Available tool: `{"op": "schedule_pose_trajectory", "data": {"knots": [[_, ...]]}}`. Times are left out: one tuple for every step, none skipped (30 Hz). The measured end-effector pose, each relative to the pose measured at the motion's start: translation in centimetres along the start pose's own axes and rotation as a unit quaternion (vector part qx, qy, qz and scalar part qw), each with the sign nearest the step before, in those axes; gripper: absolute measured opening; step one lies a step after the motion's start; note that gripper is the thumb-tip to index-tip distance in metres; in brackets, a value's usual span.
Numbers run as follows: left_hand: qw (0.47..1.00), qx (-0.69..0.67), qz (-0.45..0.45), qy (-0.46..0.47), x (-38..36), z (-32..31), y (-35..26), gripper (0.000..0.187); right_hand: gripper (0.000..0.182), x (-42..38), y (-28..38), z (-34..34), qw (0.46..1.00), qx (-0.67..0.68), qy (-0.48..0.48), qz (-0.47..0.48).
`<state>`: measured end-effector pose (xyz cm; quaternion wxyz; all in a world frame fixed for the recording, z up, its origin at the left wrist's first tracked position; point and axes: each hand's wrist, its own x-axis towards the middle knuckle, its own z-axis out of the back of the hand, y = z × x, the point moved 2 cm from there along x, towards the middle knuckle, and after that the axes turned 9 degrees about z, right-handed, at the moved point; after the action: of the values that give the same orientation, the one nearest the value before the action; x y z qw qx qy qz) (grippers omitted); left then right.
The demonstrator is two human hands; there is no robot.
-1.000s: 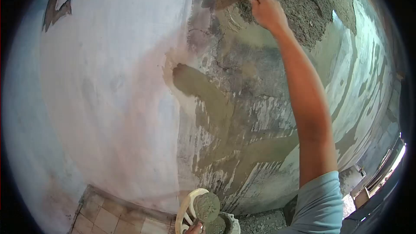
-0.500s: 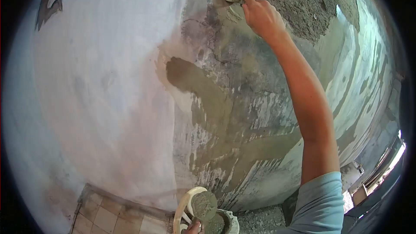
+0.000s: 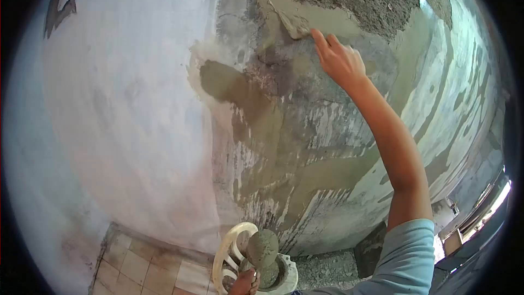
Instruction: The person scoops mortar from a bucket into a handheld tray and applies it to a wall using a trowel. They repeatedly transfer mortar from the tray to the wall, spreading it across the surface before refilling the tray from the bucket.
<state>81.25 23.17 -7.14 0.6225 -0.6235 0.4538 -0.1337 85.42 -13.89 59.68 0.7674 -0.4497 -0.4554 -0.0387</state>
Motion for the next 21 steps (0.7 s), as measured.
{"op": "schedule_pose_trajectory", "data": {"knots": [[0.997,-0.038,0.053,0.048,-0.7,-0.1,-1.3,0.034,0.041,-1.4,-0.1,0.4,1.0,0.002,0.007,0.001],[0.987,-0.079,0.103,0.097,-1.3,-0.3,-2.8,0.037,0.041,-2.6,-0.4,1.1,1.0,0.022,0.019,0.004],[0.976,-0.106,0.147,0.119,-1.8,-0.1,-3.1,0.039,0.041,-4.1,-0.5,1.9,0.999,0.043,0.031,0.005],[0.963,-0.132,0.192,0.138,-2.2,0.1,-3.5,0.041,0.041,-5.1,-0.6,2.8,0.997,0.062,0.041,0.007],[0.988,-0.059,0.079,0.121,-1.4,0.9,-1.8,0.037,0.04,-5.5,-1.2,3.8,0.996,0.082,0.037,-0.003],[0.994,0.015,-0.039,0.1,-0.3,1.8,1.2,0.033,0.04,-5.4,-1.8,4.6,0.994,0.101,0.029,-0.01],[0.981,0.087,-0.155,0.075,-0.7,1.5,-0.5,0.029,0.04,-4.8,-2.3,5.4,0.992,0.12,0.023,-0.018],[0.997,-0.058,0.021,0.048,-1.5,1.8,-0.8,0.028,0.039,-3.3,-3.1,5.9,0.989,0.144,-0.017,-0.03],[0.999,-0.033,0.023,0.032,-2.5,1.8,-2.5,0.029,0.038,-1.0,-4.0,6.5,0.983,0.171,-0.054,-0.042],[1.0,-0.009,0.026,0.015,-3.1,1.9,-3.6,0.03,0.038,1.5,-4.9,7.0,0.975,0.198,-0.09,-0.055],[0.999,0.016,0.029,-0.001,-3.3,1.9,-4.0,0.03,0.039,3.9,-5.6,7.3,0.978,0.18,-0.099,-0.047],[0.972,0.072,-0.189,-0.119,3.0,2.5,4.4,0.03,0.04,6.4,-6.4,7.2,0.98,0.162,-0.108,-0.04],[0.995,-0.011,-0.097,-0.025,1.2,2.3,1.4,0.03,0.042,8.8,-7.4,6.5,0.985,0.133,-0.102,-0.033],[0.994,-0.099,0.016,0.054,-1.5,1.7,-3.0,0.03,0.043,10.9,-8.1,5.9,0.99,0.104,-0.096,-0.027],[0.972,-0.165,0.13,0.104,-4.4,1.1,-7.5,0.03,0.043,12.5,-8.2,5.8,0.99,0.098,-0.091,-0.045],[0.978,-0.13,0.138,0.084,-5.1,0.9,-8.5,0.03,0.044,14.1,-8.1,5.9,0.99,0.092,-0.086,-0.061],[0.982,-0.096,0.147,0.065,-5.9,0.7,-9.5,0.029,0.044,15.3,-7.9,5.9,0.99,0.086,-0.081,-0.078],[0.985,-0.061,0.155,0.045,-6.0,0.7,-9.8,0.029,0.042,16.3,-7.9,5.6,0.992,0.077,-0.068,-0.077],[0.974,-0.133,0.172,0.061,-5.3,0.8,-8.8,0.029,0.041,17.1,-7.9,5.4,0.993,0.068,-0.056,-0.076],[0.958,-0.203,0.188,0.077,-4.2,1.1,-6.8,0.029,0.039,17.6,-7.9,5.1,0.995,0.058,-0.043,-0.075],[0.936,-0.272,0.204,0.093,-3.4,1.3,-5.8,0.03,0.039,17.6,-7.9,4.7,0.997,0.053,-0.039,-0.034]]}}
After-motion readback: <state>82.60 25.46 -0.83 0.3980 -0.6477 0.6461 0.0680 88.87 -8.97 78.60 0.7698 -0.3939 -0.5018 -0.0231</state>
